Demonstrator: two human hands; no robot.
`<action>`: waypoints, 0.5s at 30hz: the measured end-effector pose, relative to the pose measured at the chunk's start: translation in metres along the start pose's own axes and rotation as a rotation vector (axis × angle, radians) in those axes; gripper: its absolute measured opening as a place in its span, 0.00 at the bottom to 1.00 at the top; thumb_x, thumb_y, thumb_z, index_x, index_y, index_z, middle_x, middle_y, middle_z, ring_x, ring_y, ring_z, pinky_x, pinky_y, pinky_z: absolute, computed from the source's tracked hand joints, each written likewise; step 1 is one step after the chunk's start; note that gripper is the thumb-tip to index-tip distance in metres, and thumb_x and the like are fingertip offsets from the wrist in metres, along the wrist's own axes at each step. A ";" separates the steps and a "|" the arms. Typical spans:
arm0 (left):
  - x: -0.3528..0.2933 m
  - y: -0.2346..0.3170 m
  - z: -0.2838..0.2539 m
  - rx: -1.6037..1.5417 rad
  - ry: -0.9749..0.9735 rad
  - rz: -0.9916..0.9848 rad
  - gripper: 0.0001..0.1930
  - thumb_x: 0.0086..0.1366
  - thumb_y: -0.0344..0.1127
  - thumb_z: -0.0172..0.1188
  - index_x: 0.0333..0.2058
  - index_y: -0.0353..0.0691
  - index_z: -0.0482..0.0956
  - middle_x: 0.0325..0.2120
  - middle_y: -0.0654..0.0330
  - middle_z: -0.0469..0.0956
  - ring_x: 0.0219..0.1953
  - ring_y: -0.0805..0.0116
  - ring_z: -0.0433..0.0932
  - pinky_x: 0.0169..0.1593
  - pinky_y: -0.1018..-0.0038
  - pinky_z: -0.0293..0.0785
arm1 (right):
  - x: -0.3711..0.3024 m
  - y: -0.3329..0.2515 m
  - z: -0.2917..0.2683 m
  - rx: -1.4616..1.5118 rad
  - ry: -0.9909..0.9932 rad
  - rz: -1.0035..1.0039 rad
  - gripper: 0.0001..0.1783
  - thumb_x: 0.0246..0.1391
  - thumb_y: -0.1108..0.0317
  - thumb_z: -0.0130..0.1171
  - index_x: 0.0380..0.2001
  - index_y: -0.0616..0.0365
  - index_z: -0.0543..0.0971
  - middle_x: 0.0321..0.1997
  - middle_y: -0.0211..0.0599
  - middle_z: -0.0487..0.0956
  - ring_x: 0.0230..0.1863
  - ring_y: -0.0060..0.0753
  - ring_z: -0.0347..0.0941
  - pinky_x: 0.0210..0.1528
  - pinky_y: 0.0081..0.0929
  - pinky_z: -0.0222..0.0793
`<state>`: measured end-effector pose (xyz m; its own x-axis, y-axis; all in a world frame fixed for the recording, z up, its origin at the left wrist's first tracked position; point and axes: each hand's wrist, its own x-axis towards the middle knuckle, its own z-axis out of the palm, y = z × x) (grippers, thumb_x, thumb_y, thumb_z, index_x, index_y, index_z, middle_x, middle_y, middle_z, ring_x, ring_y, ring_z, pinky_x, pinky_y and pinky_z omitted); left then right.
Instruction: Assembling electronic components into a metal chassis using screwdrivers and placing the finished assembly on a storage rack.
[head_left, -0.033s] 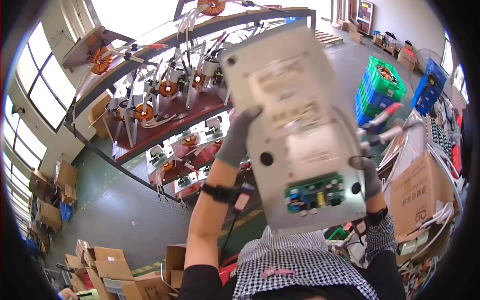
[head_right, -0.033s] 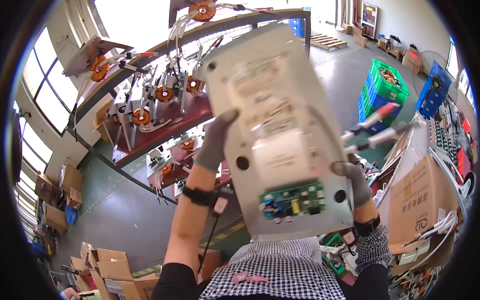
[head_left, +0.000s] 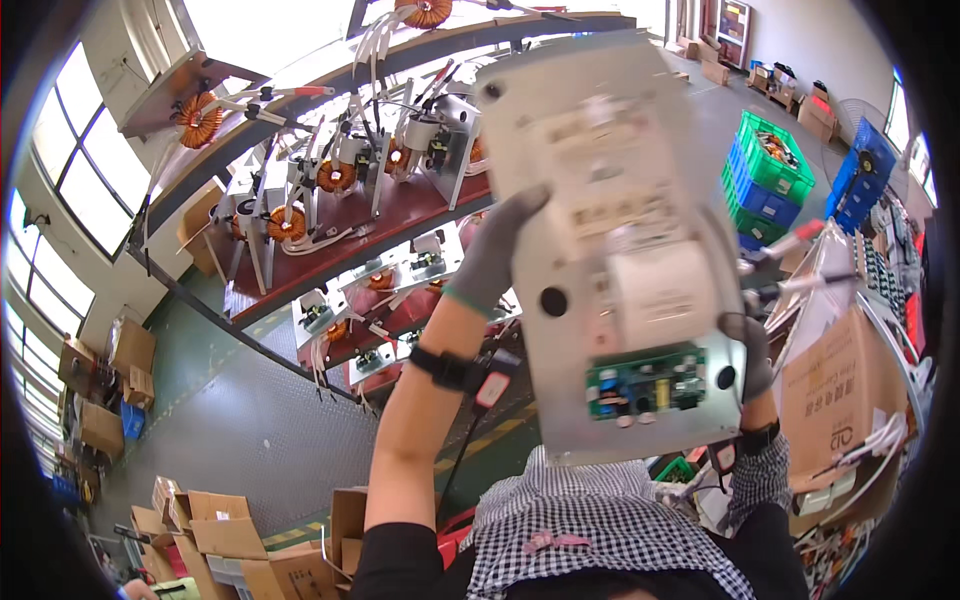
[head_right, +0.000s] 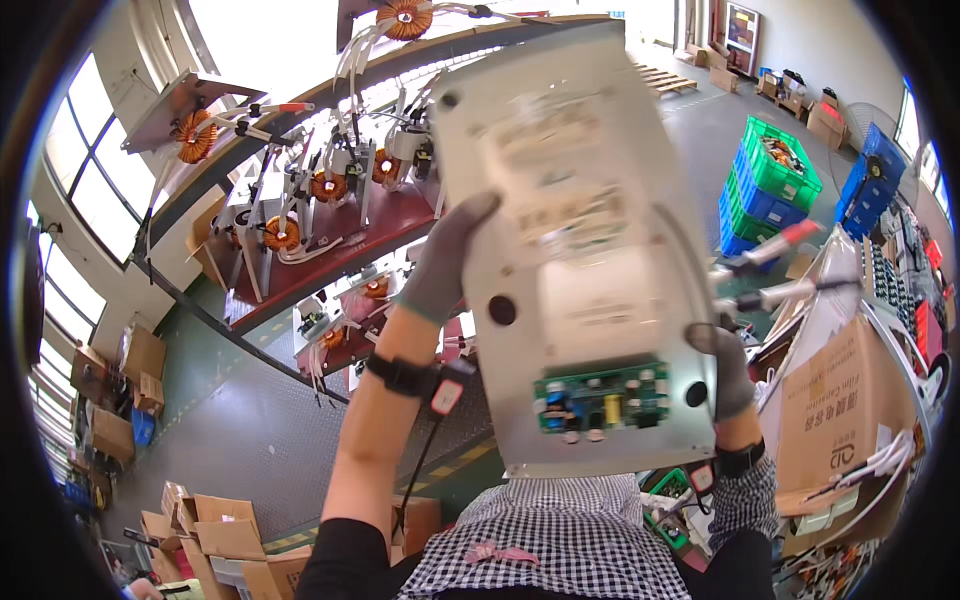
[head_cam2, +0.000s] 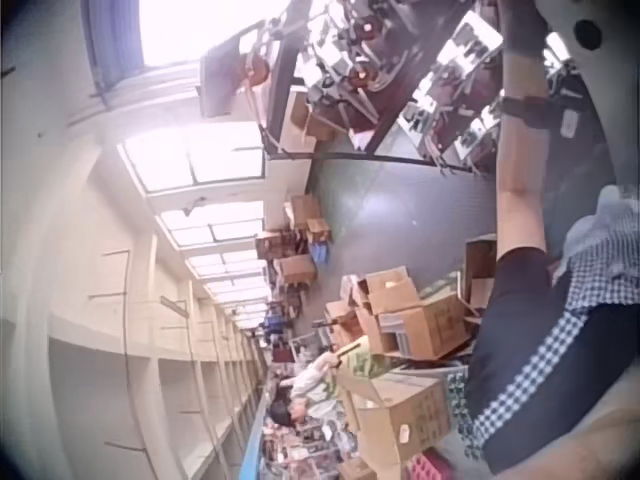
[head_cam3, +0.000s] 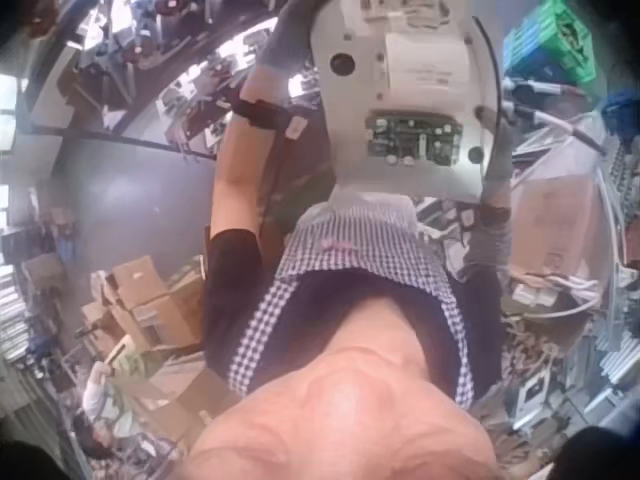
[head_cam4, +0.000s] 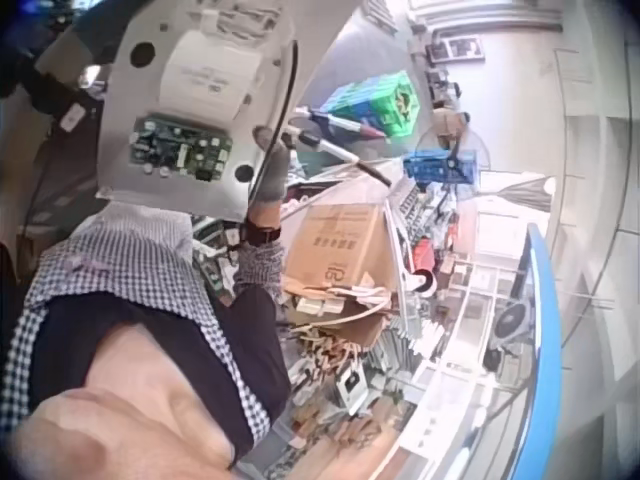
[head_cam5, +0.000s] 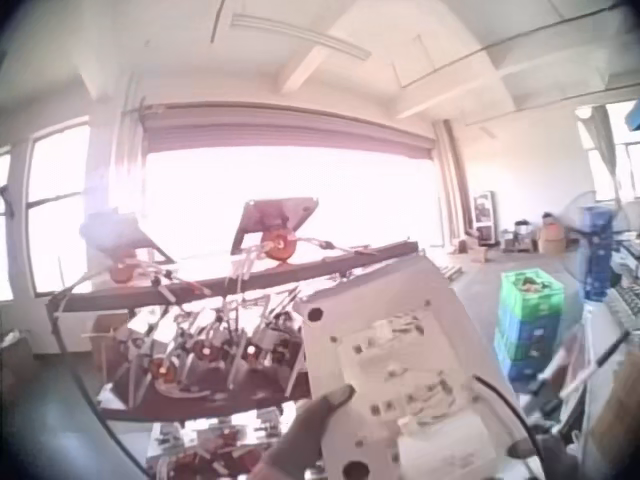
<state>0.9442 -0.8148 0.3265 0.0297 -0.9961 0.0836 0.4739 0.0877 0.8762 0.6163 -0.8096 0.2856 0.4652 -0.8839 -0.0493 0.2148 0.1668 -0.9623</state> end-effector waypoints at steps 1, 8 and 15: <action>0.024 0.012 0.019 -0.037 -0.167 -0.001 0.26 0.60 0.47 0.54 0.51 0.33 0.67 0.42 0.54 0.75 0.38 0.68 0.78 0.40 0.73 0.77 | 0.001 0.000 -0.017 -0.022 0.030 -0.125 0.23 0.48 0.61 0.54 0.46 0.63 0.71 0.40 0.35 0.73 0.40 0.25 0.68 0.42 0.23 0.66; 0.084 -0.039 0.108 0.214 -0.319 0.146 0.28 0.57 0.37 0.61 0.53 0.34 0.62 0.43 0.58 0.73 0.42 0.72 0.74 0.46 0.75 0.72 | -0.029 0.050 -0.138 -0.088 0.560 -0.529 0.23 0.56 0.57 0.48 0.48 0.64 0.71 0.42 0.39 0.75 0.40 0.31 0.72 0.41 0.26 0.70; 0.148 -0.048 0.137 0.129 -0.298 0.090 0.24 0.55 0.31 0.61 0.50 0.36 0.65 0.37 0.63 0.72 0.33 0.80 0.71 0.35 0.81 0.71 | -0.001 0.022 -0.161 -0.057 0.539 -0.689 0.21 0.59 0.56 0.46 0.47 0.63 0.71 0.40 0.39 0.76 0.39 0.32 0.73 0.39 0.29 0.71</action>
<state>0.8052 -0.9650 0.3617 -0.2012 -0.9381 0.2821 0.3650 0.1954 0.9103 0.4828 -0.8756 0.2211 -0.2247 -0.8684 0.4421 0.2489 -0.4898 -0.8356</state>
